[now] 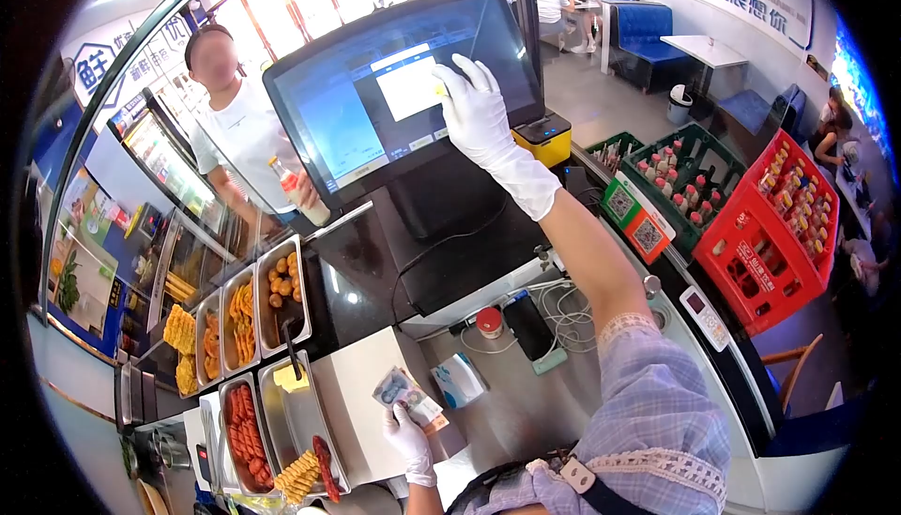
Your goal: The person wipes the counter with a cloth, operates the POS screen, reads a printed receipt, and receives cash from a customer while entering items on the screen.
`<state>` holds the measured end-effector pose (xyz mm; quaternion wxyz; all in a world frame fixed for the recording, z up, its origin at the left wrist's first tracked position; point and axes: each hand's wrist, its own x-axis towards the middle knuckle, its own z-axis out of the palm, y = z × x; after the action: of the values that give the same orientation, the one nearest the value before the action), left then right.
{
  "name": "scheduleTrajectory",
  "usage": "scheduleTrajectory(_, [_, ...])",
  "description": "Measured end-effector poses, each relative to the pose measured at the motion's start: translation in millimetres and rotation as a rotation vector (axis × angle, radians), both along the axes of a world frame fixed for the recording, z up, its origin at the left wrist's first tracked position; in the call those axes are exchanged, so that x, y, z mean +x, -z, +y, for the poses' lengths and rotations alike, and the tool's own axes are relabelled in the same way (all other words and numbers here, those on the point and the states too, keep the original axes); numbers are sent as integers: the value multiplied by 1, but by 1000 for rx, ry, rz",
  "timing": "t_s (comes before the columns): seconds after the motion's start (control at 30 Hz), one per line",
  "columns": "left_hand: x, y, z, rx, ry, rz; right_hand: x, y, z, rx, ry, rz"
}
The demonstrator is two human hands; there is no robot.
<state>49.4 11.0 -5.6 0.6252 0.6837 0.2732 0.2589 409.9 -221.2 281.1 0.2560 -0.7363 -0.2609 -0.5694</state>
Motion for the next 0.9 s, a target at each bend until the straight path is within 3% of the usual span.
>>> scheduleTrajectory(0.9, [-1, -2, 0, -24, -2, 26, -1, 2, -9, 14, -18, -24])
